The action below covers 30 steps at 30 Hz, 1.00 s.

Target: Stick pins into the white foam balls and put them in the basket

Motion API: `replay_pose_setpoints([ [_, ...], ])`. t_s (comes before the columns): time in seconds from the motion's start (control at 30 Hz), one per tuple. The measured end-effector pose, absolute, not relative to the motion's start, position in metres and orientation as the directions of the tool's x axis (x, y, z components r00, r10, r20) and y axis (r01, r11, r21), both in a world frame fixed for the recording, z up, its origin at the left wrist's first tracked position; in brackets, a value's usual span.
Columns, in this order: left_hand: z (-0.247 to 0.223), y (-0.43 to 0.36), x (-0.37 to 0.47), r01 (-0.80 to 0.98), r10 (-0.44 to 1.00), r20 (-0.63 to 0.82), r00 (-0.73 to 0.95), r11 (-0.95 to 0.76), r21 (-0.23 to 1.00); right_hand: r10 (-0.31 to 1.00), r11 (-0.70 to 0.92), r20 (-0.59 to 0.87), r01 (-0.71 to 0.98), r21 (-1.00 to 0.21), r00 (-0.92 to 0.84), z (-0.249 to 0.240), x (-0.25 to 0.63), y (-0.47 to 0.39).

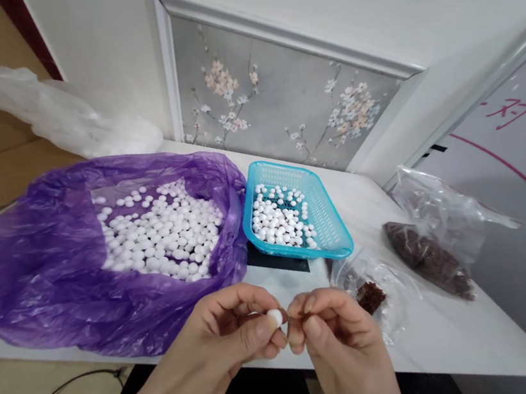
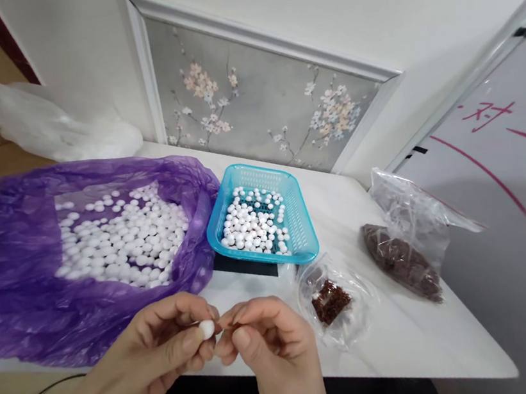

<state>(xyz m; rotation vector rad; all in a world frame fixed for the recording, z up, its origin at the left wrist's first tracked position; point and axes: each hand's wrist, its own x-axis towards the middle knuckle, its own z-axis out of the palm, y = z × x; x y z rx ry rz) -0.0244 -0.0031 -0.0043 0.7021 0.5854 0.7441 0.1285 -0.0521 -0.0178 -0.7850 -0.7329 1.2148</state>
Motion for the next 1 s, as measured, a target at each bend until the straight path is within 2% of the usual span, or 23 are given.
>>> replay_pose_setpoints([
  [0.17,-0.007,-0.002,-0.024,-0.401,0.758,-0.239,0.607,0.551,0.732,0.976,0.219,0.192,-0.418,-0.882,0.105,-0.03,0.139,-0.053],
  [0.33,-0.009,-0.002,-0.022,-0.415,0.76,-0.241,0.604,0.558,0.718,0.975,0.22,0.201,-0.318,-0.922,0.093,-0.031,0.138,-0.053],
  [0.67,-0.012,0.0,-0.021,-0.469,0.773,-0.199,0.603,0.545,0.695,0.982,0.176,0.132,-0.398,-0.9,0.135,-0.03,0.128,-0.056],
  [1.0,-0.016,-0.001,-0.022,-0.406,0.797,-0.19,0.573,0.477,0.779,0.987,0.128,0.069,-0.448,-0.885,0.146,-0.027,0.124,-0.056],
])
